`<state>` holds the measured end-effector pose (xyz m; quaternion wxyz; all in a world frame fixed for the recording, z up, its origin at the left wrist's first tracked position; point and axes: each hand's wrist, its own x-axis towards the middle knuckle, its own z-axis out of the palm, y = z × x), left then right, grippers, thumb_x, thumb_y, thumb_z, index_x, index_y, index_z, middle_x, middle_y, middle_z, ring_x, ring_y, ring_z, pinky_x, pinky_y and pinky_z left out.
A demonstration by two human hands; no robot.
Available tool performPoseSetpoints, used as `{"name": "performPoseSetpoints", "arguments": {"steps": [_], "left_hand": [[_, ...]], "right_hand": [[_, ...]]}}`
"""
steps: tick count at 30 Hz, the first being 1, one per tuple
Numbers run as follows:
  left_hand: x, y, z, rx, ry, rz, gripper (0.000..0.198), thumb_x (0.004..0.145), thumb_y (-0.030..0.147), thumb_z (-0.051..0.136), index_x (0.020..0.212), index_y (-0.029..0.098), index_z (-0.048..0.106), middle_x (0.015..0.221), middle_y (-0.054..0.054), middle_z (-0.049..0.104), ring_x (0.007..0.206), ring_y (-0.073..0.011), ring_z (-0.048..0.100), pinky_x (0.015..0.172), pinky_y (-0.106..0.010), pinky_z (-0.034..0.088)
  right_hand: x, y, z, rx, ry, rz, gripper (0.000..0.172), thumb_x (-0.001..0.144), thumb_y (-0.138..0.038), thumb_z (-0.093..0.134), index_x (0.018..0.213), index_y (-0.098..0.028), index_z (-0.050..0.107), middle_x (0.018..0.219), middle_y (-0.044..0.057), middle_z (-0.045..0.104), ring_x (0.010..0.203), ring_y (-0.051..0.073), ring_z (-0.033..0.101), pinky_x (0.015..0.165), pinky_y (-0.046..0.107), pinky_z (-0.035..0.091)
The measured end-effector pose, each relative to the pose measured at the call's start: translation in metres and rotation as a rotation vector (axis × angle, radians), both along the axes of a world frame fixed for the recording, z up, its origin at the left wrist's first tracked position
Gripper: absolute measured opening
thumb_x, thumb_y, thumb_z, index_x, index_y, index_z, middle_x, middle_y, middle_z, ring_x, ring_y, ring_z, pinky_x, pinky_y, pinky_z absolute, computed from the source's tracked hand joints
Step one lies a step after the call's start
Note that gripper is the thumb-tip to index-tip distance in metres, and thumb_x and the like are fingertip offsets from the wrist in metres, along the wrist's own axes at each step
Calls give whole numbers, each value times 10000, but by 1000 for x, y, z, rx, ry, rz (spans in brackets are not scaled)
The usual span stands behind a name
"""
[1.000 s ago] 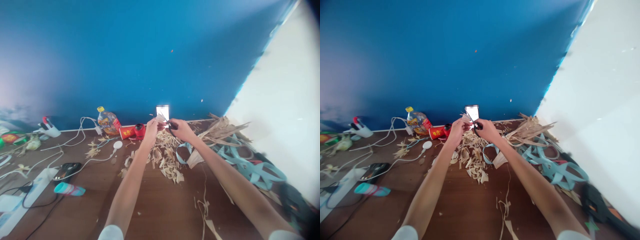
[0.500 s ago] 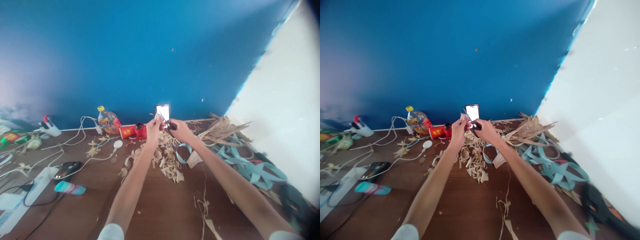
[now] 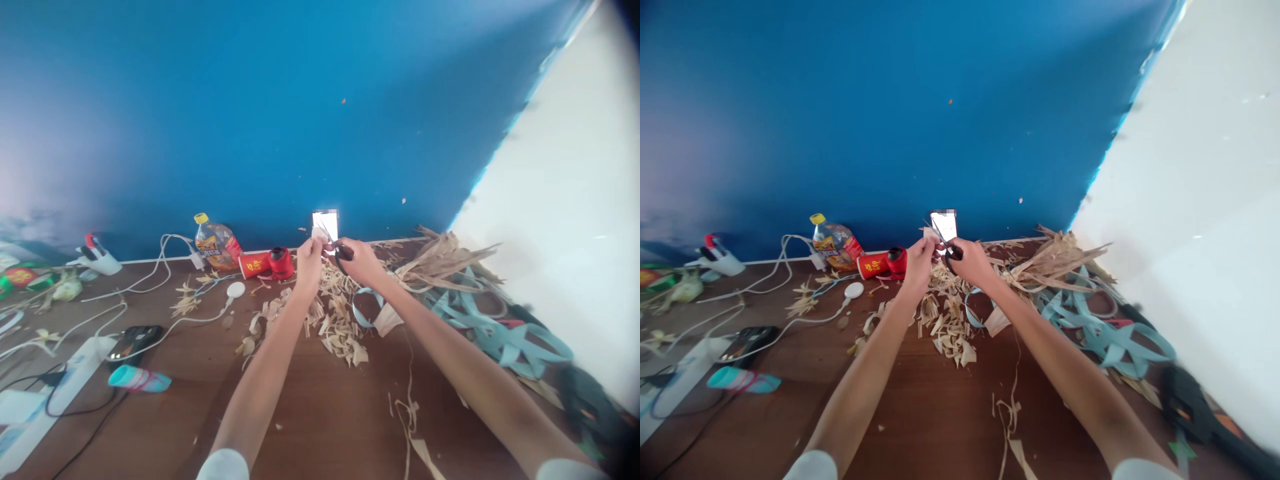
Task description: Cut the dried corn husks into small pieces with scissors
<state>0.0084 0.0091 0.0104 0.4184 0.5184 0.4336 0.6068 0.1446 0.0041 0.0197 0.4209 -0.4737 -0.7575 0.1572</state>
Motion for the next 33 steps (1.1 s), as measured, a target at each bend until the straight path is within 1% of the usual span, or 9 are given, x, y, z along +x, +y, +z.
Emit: {"name": "performPoseSetpoints", "arguments": {"steps": [4, 10, 14, 18, 23, 27, 30, 33], "left_hand": [[-1, -1, 2, -9, 27, 6, 315, 851, 445, 515, 816, 148, 613, 745, -25, 608, 608, -94, 501, 550, -208, 368], [3, -1, -2, -80, -101, 25, 291, 839, 444, 532, 772, 162, 564, 653, 20, 512, 558, -76, 454, 528, -197, 348], [1, 1, -2, -81, -109, 30, 309, 827, 453, 550, 735, 158, 539, 627, 27, 480, 542, -70, 432, 521, -198, 339], [-6, 5, 1, -79, -63, 1, 347, 813, 481, 561, 696, 156, 527, 598, 28, 470, 524, -70, 419, 511, -205, 329], [-12, 7, 7, -69, 15, -42, 322, 811, 449, 575, 702, 146, 567, 576, 24, 466, 523, -74, 415, 517, -212, 325], [-17, 7, 10, -59, 61, -55, 341, 812, 456, 568, 662, 150, 554, 551, 23, 456, 511, -80, 404, 512, -222, 315], [-24, 8, 11, -34, 165, -43, 360, 809, 475, 562, 649, 152, 560, 544, 17, 466, 500, -86, 398, 492, -228, 287], [-31, 8, 13, -17, 283, -73, 361, 809, 476, 558, 642, 155, 569, 542, 11, 483, 499, -95, 412, 487, -230, 275]], "right_hand": [[0, 0, 0, -19, 12, 3, 194, 751, -297, 543, 846, -170, 656, 566, -24, 528, 521, 108, 368, 517, 235, 250], [-1, 1, -3, 5, 7, 24, 156, 729, -252, 547, 805, -164, 651, 585, -24, 526, 545, 105, 373, 540, 228, 265], [1, 1, -2, -7, 5, 63, 155, 733, -236, 532, 788, -165, 658, 601, -19, 524, 546, 102, 357, 527, 231, 239], [4, 2, -1, -26, 8, 100, 172, 750, -251, 526, 792, -168, 671, 615, -12, 538, 549, 105, 361, 525, 236, 234], [4, 3, -1, -23, 42, 93, 191, 745, -274, 554, 846, -171, 680, 633, -8, 562, 548, 104, 368, 531, 233, 255], [6, 5, -1, -25, 16, 106, 206, 752, -290, 548, 822, -163, 694, 608, -2, 555, 533, 102, 358, 520, 241, 242], [9, 6, 0, -44, -6, 113, 237, 755, -316, 550, 839, -152, 699, 607, 6, 561, 518, 100, 355, 509, 244, 238], [10, 7, -1, -71, -8, 100, 276, 747, -346, 573, 898, -154, 702, 633, 15, 588, 526, 107, 380, 510, 243, 257]]}}
